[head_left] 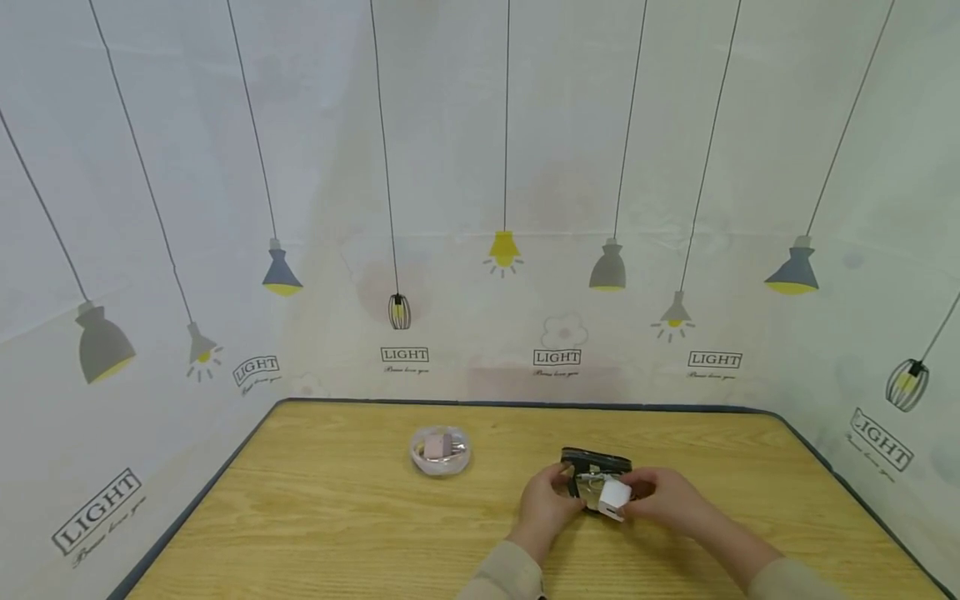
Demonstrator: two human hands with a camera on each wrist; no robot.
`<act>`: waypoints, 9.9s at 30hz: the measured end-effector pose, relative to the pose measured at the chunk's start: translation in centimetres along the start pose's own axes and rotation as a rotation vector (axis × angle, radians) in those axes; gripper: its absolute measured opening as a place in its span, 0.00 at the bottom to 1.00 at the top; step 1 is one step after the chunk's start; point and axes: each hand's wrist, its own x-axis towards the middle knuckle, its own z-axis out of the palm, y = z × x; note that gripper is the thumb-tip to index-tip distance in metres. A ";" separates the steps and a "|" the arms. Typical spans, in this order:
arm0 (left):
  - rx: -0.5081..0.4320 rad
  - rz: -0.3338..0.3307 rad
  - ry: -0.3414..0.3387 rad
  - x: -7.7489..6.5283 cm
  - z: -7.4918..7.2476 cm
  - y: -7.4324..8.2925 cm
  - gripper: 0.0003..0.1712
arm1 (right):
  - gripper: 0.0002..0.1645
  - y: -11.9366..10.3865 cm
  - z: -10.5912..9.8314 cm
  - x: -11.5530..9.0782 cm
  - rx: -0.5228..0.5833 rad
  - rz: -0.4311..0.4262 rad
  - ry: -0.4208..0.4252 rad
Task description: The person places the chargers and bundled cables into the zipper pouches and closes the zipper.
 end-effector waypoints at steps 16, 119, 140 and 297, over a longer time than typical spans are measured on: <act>0.035 0.005 -0.003 0.0 -0.1 0.2 0.33 | 0.36 -1.0 2.2 0.8 -0.097 0.121 0.184; -0.381 -0.212 0.014 0.7 0.1 0.0 0.17 | 0.27 0.5 0.7 2.8 0.024 0.000 0.024; -0.112 -0.231 -0.316 2.4 -2.6 1.3 0.14 | 0.29 1.0 0.5 0.8 0.046 -0.105 -0.052; 0.568 0.093 -0.684 4.0 -9.0 -0.5 0.06 | 0.26 -1.9 2.3 2.4 -0.505 -0.520 -0.325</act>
